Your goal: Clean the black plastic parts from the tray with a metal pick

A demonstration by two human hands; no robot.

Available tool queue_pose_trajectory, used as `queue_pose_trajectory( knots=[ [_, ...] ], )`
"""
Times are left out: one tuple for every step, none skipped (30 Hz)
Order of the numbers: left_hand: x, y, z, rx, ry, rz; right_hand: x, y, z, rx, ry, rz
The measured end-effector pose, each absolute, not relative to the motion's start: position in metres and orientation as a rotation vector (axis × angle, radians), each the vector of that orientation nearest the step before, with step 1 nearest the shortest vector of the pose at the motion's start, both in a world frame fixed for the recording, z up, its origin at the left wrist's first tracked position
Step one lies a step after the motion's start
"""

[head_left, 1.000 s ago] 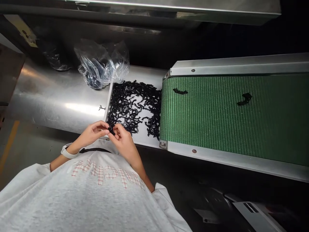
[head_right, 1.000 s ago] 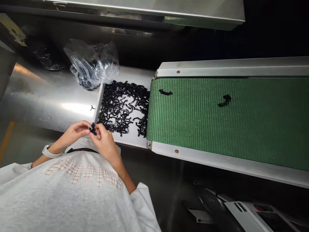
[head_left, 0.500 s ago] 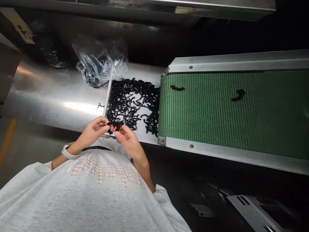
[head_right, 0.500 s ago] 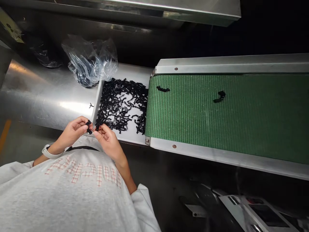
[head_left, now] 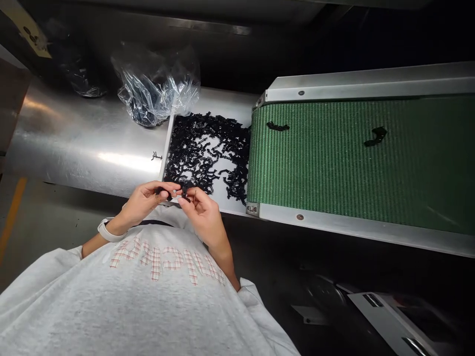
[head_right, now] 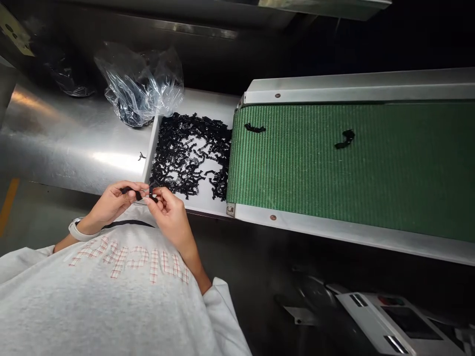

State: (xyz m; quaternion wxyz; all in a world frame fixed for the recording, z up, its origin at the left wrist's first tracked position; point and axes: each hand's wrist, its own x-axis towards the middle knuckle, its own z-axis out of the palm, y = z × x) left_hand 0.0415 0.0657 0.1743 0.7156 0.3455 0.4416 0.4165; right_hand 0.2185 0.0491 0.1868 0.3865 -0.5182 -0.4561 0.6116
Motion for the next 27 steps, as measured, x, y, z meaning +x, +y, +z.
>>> queue_pose_trajectory(
  knots=[
    [0.041, 0.065, 0.172, 0.829, 1.009, 0.973, 0.218, 0.049, 0.187, -1.321, -1.153, 1.558],
    [0.041, 0.065, 0.17, 0.894, 1.046, 1.03, 0.217, 0.049, 0.186, -1.322, -1.143, 1.561],
    [0.041, 0.064, 0.168, 0.953, 1.082, 1.084, 0.216, 0.049, 0.185, -1.321, -1.132, 1.567],
    [0.041, 0.064, 0.166, 1.002, 1.113, 1.132, 0.214, 0.049, 0.184, -1.317, -1.117, 1.575],
    [0.041, 0.063, 0.166, 1.042, 1.137, 1.174, 0.211, 0.05, 0.183, -1.308, -1.101, 1.587],
    [0.041, 0.063, 0.166, 1.075, 1.151, 1.206, 0.208, 0.05, 0.182, -1.295, -1.082, 1.603],
    [0.042, 0.062, 0.166, 1.106, 1.158, 1.23, 0.205, 0.05, 0.181, -1.275, -1.063, 1.623],
    [0.042, 0.061, 0.167, 1.14, 1.163, 1.247, 0.201, 0.05, 0.179, -1.252, -1.042, 1.647],
    [0.043, 0.06, 0.169, 1.181, 1.167, 1.254, 0.197, 0.049, 0.178, -1.227, -1.021, 1.671],
    [0.044, 0.059, 0.17, 1.224, 1.169, 1.25, 0.194, 0.049, 0.176, -1.204, -0.998, 1.691],
    [0.044, 0.058, 0.171, 1.267, 1.165, 1.235, 0.191, 0.048, 0.175, -1.186, -0.974, 1.704],
    [0.044, 0.058, 0.173, 1.304, 1.152, 1.22, 0.189, 0.048, 0.174, -1.174, -0.95, 1.708],
    [0.044, 0.057, 0.174, 1.338, 1.126, 1.202, 0.189, 0.047, 0.173, -1.168, -0.927, 1.705],
    [0.043, 0.057, 0.175, 1.367, 1.087, 1.182, 0.189, 0.047, 0.172, -1.166, -0.908, 1.698],
    [0.042, 0.057, 0.175, 1.389, 1.037, 1.157, 0.19, 0.047, 0.172, -1.167, -0.894, 1.689],
    [0.04, 0.057, 0.176, 1.404, 0.983, 1.12, 0.191, 0.047, 0.173, -1.168, -0.888, 1.681],
    [0.038, 0.057, 0.177, 1.408, 0.934, 1.071, 0.193, 0.048, 0.174, -1.169, -0.889, 1.675],
    [0.035, 0.057, 0.177, 1.398, 0.899, 1.014, 0.196, 0.048, 0.176, -1.169, -0.896, 1.669],
    [0.032, 0.056, 0.177, 1.37, 0.877, 0.954, 0.197, 0.049, 0.177, -1.168, -0.909, 1.664],
    [0.03, 0.056, 0.177, 1.326, 0.862, 0.903, 0.199, 0.049, 0.179, -1.167, -0.927, 1.659],
    [0.027, 0.056, 0.177, 1.276, 0.851, 0.861, 0.2, 0.05, 0.181, -1.168, -0.946, 1.654],
    [0.025, 0.055, 0.176, 1.225, 0.84, 0.833, 0.2, 0.05, 0.182, -1.171, -0.965, 1.647],
    [0.023, 0.055, 0.175, 1.18, 0.829, 0.818, 0.2, 0.05, 0.183, -1.175, -0.983, 1.64],
    [0.021, 0.055, 0.174, 1.139, 0.819, 0.812, 0.2, 0.05, 0.184, -1.181, -1.0, 1.631],
    [0.02, 0.055, 0.174, 1.104, 0.812, 0.81, 0.199, 0.05, 0.185, -1.186, -1.015, 1.622],
    [0.02, 0.055, 0.173, 1.077, 0.808, 0.807, 0.198, 0.049, 0.186, -1.19, -1.032, 1.613],
    [0.02, 0.055, 0.173, 1.054, 0.805, 0.802, 0.197, 0.049, 0.187, -1.192, -1.05, 1.605]
  ],
)
